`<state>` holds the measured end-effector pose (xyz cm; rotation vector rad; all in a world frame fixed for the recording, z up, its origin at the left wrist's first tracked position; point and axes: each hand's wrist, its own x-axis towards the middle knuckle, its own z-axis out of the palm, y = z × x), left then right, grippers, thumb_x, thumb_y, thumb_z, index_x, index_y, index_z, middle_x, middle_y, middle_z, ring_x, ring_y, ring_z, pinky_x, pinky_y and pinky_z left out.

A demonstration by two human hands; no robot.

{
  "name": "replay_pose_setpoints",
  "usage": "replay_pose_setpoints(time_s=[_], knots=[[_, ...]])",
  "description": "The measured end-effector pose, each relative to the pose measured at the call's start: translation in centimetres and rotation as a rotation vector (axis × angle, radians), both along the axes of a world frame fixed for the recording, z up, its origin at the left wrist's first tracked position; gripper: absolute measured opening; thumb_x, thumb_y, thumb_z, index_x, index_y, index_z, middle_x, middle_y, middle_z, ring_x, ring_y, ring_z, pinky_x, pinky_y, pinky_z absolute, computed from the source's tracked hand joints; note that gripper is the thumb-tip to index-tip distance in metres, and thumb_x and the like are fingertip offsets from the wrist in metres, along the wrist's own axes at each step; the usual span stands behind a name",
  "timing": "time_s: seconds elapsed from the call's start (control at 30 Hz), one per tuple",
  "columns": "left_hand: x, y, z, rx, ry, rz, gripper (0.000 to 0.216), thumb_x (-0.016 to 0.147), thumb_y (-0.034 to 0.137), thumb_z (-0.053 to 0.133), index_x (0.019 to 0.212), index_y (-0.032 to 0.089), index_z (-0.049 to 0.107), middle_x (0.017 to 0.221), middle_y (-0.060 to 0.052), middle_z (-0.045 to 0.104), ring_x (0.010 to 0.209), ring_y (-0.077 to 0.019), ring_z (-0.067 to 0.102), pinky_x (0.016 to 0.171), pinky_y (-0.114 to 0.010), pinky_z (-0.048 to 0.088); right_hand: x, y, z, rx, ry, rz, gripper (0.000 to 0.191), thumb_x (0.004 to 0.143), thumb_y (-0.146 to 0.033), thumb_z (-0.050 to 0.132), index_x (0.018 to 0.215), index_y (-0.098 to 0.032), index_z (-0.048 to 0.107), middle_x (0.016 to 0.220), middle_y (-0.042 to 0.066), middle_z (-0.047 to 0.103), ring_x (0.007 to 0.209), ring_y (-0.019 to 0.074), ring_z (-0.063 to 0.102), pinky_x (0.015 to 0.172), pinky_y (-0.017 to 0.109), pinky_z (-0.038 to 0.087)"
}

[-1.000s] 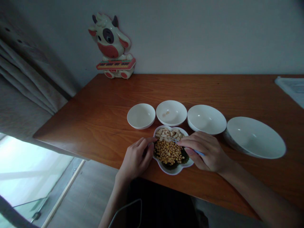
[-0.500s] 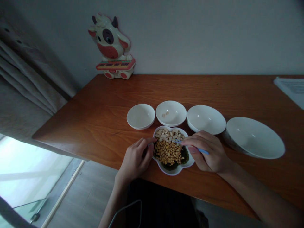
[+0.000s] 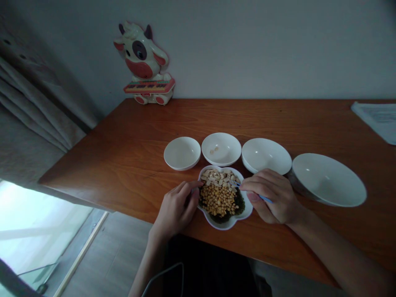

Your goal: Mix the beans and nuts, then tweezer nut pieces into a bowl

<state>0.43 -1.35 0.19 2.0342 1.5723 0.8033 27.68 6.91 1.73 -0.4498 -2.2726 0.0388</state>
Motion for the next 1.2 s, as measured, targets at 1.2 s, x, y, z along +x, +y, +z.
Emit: replay_pose_setpoints(time_s=[1.2], knots=[[0.04, -0.04, -0.07, -0.013, -0.024, 0.002, 0.026, 0.107, 0.027, 0.043, 0.128, 0.022, 0.060, 0.104, -0.005, 0.070, 0.091, -0.0181, 0.069, 0.081, -0.030, 0.052, -0.05, 0.25, -0.50, 0.095, 0.132, -0.085, 0.028, 0.092, -0.006, 0.055, 0.117, -0.013, 0.064, 0.096, 0.009, 0.077, 0.081, 0.0191, 0.067, 0.071, 0.034, 0.053]])
